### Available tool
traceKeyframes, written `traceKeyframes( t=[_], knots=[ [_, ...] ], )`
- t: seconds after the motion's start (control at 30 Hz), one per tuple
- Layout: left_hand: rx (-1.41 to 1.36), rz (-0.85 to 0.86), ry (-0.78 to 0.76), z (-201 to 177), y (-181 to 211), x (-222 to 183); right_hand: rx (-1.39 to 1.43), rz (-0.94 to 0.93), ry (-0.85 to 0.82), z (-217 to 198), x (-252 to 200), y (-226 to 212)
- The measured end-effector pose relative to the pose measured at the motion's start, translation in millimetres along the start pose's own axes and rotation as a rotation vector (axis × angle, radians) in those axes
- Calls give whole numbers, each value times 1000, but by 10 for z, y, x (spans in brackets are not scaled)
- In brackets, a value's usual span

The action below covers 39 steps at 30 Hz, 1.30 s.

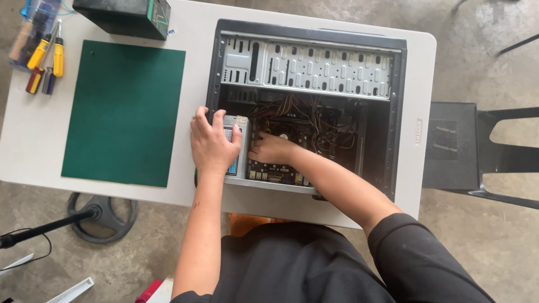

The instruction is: Cleaning the exterior of a computer case with a brush, removing the side panel with a screwdriver, and manipulating internal components.

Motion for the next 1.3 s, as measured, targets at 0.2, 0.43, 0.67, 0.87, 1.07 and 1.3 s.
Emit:
traceKeyframes(
  t=[0.2, 0.43, 0.67, 0.87, 1.07, 1.3],
  knots=[
    [-3, -3, -35, -54, 35, 34, -4, -37, 162, 197, -117, -29],
    [-9, -14, -75, -92, 31, 33, 152, 40, 236, 82, -128, 9],
    [-18, -26, -96, -98, 34, 36, 266, 169, 57, -354, -63, 146],
    [-14, -8, -112, -56, 14, 54, 445, 343, -280, -1086, -207, 362],
    [-32, -8, -77, -42, -5, 11, 338, 984, -414, -564, -1071, 1063],
    [-35, 14, -43, -37, -5, 14, 146, 1311, -393, -356, -1100, 1361]
  ],
)
Point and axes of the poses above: each hand's wrist, its own x-axis towards the middle knuckle, its own z-axis out of the palm, y = z × x, the point moved 6 cm from there along x, towards the middle knuckle, and after that the axes turned 14 degrees about y, right-handed, at the moved point
